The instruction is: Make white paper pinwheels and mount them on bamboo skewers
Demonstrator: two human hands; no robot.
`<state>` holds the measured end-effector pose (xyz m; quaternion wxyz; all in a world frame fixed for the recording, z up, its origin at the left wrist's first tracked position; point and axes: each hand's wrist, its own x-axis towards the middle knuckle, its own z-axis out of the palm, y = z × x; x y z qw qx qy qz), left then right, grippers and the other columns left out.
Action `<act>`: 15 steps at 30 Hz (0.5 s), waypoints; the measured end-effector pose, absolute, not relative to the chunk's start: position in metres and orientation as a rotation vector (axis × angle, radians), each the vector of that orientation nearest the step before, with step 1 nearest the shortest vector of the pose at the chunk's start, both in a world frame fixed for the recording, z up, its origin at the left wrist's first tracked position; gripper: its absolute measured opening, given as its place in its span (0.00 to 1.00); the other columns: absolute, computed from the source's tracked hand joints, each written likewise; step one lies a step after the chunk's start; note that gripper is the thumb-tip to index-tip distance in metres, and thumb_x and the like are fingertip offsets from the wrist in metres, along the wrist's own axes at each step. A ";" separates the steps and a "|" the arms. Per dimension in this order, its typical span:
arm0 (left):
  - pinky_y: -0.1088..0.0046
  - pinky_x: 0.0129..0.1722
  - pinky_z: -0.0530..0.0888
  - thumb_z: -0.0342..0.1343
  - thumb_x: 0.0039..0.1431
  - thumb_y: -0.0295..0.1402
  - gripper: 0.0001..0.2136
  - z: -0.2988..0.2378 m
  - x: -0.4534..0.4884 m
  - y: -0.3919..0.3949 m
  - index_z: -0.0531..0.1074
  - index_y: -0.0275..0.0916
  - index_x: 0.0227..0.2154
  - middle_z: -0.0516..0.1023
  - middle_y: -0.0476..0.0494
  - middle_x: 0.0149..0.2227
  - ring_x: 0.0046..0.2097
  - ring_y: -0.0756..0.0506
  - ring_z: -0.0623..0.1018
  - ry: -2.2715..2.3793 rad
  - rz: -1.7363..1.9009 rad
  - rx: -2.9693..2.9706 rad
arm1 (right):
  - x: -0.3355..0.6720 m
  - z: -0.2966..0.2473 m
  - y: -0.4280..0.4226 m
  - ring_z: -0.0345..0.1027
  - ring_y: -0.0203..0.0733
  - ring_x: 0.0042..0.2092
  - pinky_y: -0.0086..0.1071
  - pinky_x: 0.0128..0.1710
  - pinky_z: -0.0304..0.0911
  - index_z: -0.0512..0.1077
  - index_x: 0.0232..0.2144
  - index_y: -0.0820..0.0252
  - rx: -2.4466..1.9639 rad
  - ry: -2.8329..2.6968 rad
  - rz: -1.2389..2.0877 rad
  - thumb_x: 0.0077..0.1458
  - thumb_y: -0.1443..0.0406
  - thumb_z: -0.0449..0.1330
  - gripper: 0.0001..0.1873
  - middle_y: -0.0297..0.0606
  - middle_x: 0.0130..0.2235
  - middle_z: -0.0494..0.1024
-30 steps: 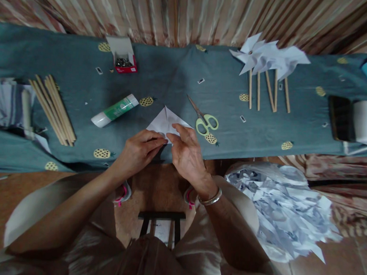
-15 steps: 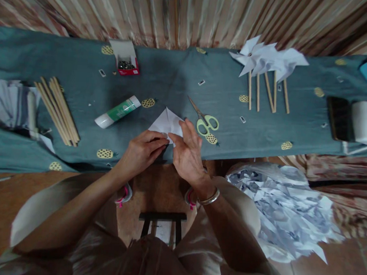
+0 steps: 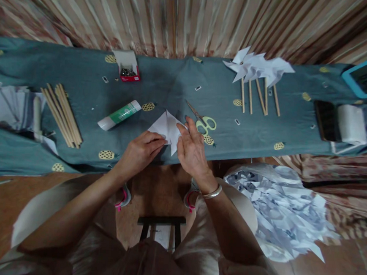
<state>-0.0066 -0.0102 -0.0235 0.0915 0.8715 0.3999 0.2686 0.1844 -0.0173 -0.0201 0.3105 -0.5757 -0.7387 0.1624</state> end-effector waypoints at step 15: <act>0.66 0.41 0.73 0.55 0.63 0.33 0.09 -0.017 -0.012 -0.013 0.75 0.35 0.40 0.77 0.39 0.40 0.42 0.43 0.73 1.162 0.721 2.681 | 0.185 -0.008 -0.031 0.71 0.46 0.55 0.46 0.58 0.65 0.74 0.45 0.60 -1.450 -1.956 0.567 0.57 0.71 0.51 0.17 0.46 0.54 0.75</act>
